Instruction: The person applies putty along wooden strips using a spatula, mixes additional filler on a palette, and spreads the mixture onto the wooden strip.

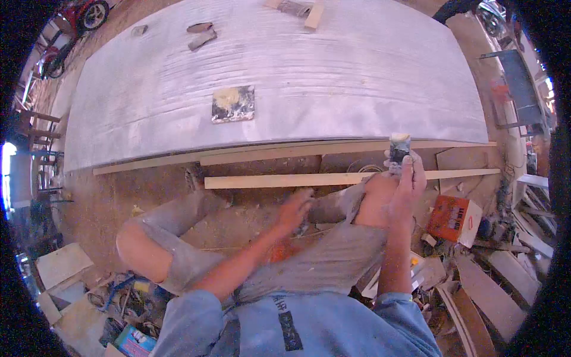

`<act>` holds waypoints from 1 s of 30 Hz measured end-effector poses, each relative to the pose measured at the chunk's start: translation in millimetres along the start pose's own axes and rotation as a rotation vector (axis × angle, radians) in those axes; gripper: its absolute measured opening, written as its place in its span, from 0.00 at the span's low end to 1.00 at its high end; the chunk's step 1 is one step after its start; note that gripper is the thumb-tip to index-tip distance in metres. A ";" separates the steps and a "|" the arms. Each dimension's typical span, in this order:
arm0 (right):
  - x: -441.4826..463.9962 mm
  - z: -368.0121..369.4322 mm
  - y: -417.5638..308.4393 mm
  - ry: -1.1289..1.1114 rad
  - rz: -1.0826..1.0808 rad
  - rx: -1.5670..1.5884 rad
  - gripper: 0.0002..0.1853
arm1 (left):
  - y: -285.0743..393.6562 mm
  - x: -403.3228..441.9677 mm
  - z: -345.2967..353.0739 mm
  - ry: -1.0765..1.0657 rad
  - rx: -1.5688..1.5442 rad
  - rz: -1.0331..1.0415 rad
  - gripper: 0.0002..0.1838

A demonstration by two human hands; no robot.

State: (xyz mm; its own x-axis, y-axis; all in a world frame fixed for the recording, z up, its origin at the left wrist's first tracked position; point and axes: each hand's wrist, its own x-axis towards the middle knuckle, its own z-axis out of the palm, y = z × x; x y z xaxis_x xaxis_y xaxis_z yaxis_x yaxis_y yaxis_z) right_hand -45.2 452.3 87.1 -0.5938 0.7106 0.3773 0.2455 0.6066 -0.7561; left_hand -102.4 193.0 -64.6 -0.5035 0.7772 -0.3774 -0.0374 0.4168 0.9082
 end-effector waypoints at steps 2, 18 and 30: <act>2.9 0.0 -6.3 0.057 -0.190 -0.190 0.15 | -16.6 5.3 -14.2 0.525 0.455 0.278 0.34; 7.9 -17.5 -6.7 -0.048 0.232 0.107 0.15 | -75.8 23.3 -83.5 0.048 1.093 0.189 0.37; -7.5 -40.5 -4.2 -0.009 0.079 -0.128 0.15 | -18.7 4.5 -111.0 0.111 1.144 0.587 0.39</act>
State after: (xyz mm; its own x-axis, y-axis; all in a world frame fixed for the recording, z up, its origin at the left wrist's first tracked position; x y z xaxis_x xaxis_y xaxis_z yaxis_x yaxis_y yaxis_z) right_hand -10.7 458.8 109.1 -0.5757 0.7549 0.3142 0.3872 0.5901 -0.7084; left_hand -199.7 136.4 -63.2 -0.2633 0.9604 0.0908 0.9415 0.2353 0.2412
